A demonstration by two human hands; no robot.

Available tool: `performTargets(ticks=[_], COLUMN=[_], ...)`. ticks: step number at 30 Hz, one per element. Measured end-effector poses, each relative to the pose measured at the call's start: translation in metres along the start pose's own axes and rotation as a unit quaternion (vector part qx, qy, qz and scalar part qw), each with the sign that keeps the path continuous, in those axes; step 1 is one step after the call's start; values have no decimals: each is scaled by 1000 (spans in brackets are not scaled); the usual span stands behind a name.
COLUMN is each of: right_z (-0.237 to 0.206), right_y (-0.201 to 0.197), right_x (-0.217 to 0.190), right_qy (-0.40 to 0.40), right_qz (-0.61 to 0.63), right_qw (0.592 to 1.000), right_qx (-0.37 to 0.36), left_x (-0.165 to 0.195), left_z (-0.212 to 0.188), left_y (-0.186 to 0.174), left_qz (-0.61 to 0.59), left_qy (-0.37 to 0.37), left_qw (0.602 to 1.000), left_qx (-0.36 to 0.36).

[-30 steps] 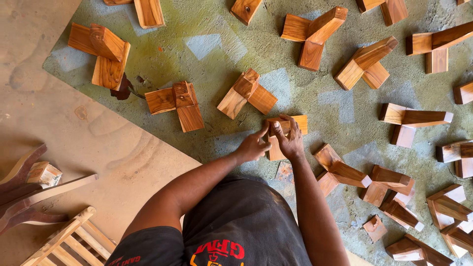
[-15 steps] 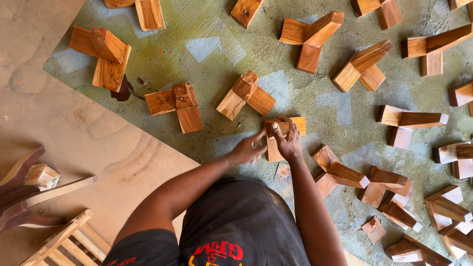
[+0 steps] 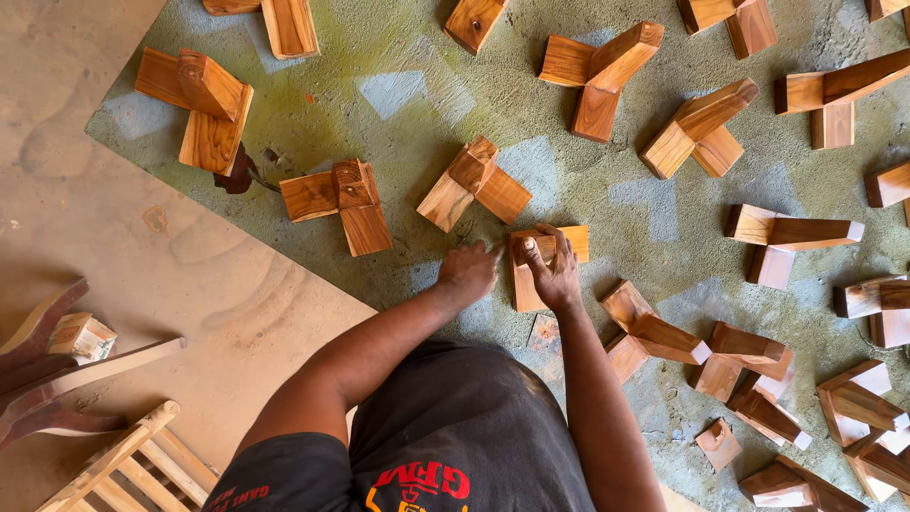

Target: The person sands multiple small wooden pieces using a sanding block. They pick up each piece, rub the surfaces with the block, and place the piece back on the floor. The process is repeated for several pieces.

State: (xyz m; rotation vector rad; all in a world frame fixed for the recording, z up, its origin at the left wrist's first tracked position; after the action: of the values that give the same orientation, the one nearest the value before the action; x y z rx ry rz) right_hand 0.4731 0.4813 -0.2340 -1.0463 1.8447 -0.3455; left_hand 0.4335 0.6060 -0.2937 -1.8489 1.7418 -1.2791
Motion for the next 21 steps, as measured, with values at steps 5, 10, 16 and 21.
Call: performTargets(ticks=[5,10,16,21], right_z=[1,-1,3,3], right_y=[-1,-1,-1,1], right_x=[0,-1,0,0], right_qy=[7,10,14,13], right_qz=[3,8,2,-7], right_qw=[1000,1000,1000,1000], right_qx=[0,1,3,3], left_x=[-4,2,13,22], left_z=[2,13,-6,-19], left_y=[-9,8,29,49], left_qz=[-211,-408,-509,-494], left_qy=[96,82,66,80], left_qw=[966,909,856,860], left_qx=[118,14,-63,-102])
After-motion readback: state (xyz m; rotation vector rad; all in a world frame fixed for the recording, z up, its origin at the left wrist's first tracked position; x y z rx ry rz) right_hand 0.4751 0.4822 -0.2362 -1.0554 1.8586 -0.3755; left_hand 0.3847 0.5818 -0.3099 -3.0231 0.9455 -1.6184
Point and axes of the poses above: each hand's wrist, its own z-axis towards the middle knuckle, its own y-axis out of the palm, x = y × z, the point moved 8 cm from there along z, towards the middle knuckle, and after that the axes turned 10 degrees about -x, right-handed, at the moved point
